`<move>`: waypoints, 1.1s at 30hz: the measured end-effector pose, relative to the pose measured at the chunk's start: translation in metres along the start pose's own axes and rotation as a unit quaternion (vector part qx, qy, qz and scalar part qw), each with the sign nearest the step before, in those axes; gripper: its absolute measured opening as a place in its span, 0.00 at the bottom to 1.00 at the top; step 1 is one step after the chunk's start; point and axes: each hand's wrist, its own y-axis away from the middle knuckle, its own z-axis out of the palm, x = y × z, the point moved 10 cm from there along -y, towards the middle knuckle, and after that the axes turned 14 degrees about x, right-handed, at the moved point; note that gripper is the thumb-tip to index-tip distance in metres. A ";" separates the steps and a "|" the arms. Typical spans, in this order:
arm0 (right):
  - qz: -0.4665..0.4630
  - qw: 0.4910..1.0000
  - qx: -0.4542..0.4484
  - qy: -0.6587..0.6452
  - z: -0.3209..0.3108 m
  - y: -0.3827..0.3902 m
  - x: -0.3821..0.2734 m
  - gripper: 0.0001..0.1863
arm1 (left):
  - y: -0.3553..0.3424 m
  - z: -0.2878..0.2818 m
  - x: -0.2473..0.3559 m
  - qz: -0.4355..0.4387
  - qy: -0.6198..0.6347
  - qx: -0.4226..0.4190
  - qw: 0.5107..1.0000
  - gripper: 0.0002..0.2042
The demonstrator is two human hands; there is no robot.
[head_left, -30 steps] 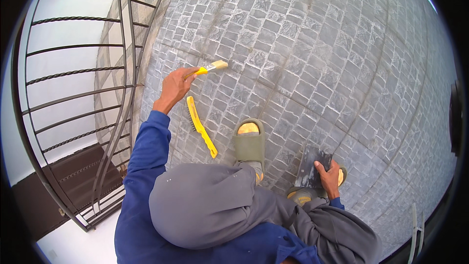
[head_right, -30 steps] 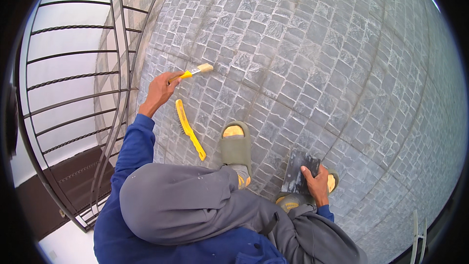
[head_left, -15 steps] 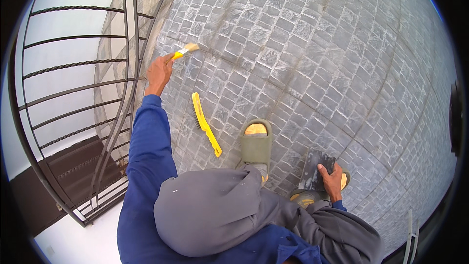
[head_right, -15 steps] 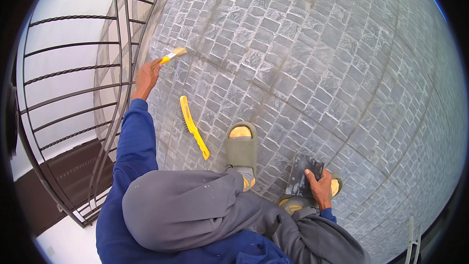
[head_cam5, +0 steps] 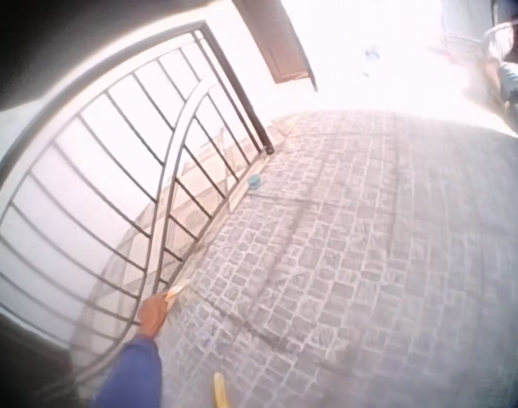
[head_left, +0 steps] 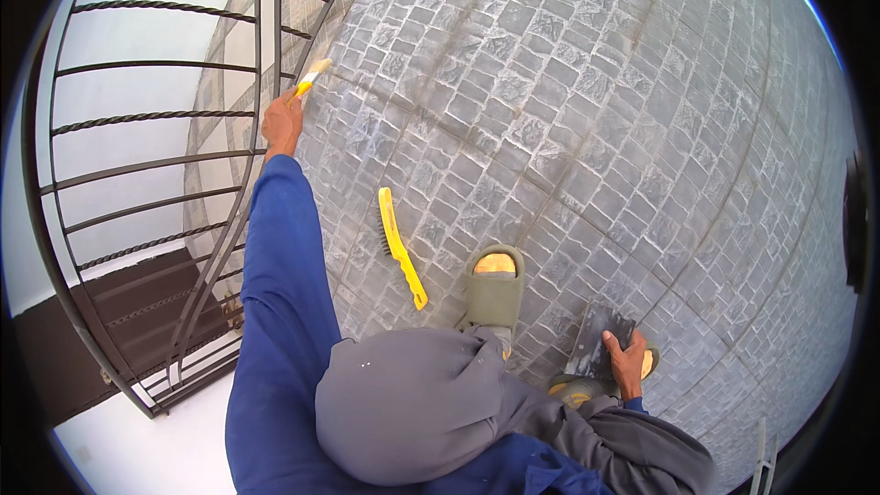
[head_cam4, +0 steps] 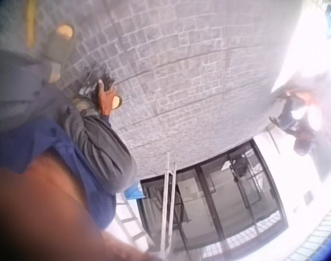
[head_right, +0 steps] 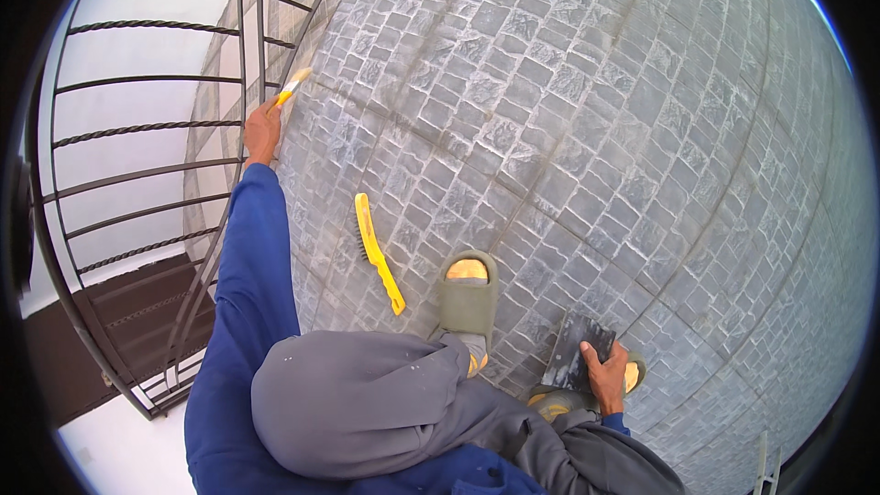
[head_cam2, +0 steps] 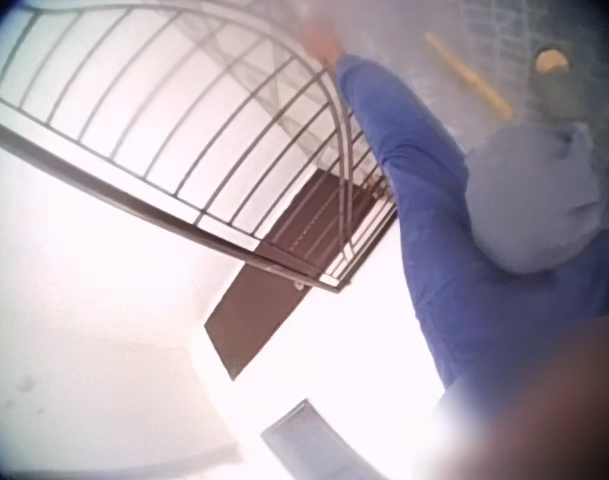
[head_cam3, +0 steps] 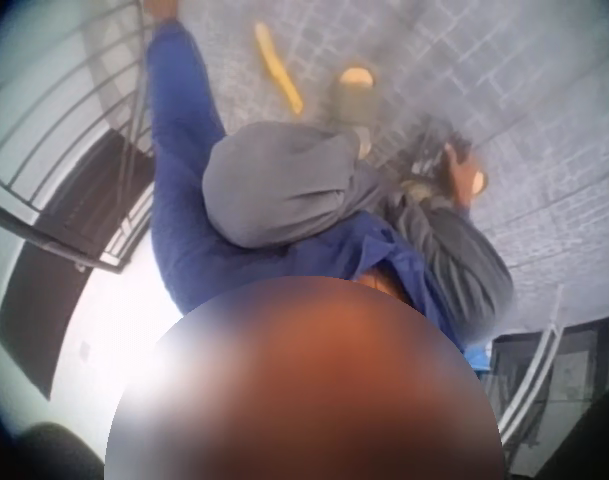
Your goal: The person applies grout to tiled floor joints using a rubber float, then brushes and wipes the surface with a yellow brush and a small paintbrush. The person also uses a trowel to spread grout in a localized area.
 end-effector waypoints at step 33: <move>0.022 1.000 0.015 -0.007 0.002 -0.006 0.005 0.17 | 0.028 0.058 0.008 0.014 0.022 0.021 0.999 0.18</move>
